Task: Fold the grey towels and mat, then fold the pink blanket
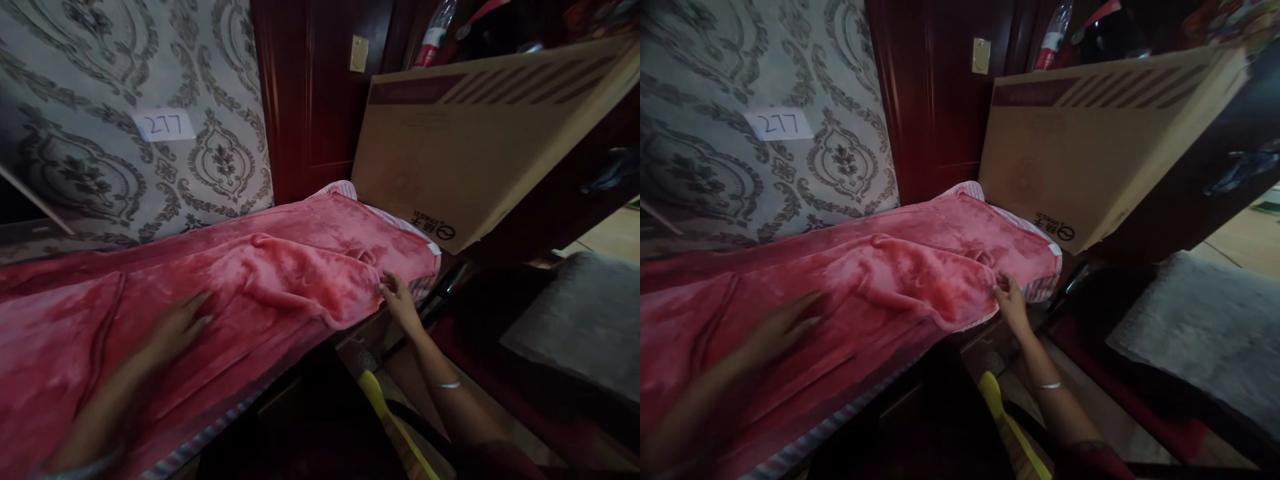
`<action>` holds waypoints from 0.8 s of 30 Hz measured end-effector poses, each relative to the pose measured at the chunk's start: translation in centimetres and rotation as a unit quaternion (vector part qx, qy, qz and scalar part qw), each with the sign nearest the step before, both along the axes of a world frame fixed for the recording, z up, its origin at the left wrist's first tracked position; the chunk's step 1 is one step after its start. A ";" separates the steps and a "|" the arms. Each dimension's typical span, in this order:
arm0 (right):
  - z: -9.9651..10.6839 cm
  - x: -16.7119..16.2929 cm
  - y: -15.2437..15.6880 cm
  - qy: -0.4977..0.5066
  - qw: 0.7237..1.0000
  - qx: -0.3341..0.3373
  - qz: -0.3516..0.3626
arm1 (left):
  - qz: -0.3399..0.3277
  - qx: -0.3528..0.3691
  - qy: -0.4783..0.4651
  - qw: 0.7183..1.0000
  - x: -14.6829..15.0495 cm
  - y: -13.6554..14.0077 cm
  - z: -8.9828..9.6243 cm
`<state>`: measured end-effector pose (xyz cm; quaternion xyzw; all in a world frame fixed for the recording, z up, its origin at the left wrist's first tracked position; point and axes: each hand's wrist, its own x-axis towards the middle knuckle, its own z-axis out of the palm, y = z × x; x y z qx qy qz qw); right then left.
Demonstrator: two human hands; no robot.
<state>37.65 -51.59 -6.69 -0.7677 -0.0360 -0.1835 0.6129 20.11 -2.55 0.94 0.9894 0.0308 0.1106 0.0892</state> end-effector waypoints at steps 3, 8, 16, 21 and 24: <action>0.1 -0.3 0.8 0.045 0.997 -0.035 0.048 | -0.026 0.008 -0.005 1.000 4.6 -1.1 0.1; 3.1 -5.6 3.1 -0.092 0.967 -0.120 0.205 | -0.009 0.038 -0.053 0.998 8.3 -1.9 -2.7; 3.1 -8.5 6.2 0.025 0.891 -0.068 0.448 | 0.008 0.063 -0.064 0.996 8.1 -2.1 -4.6; 2.9 -4.3 6.5 0.141 0.943 0.143 0.267 | 0.006 0.060 -0.067 0.996 7.9 -2.4 -4.3; 3.5 -2.5 7.3 0.214 0.923 0.170 0.270 | 0.006 0.059 -0.069 0.996 7.8 -2.5 -4.2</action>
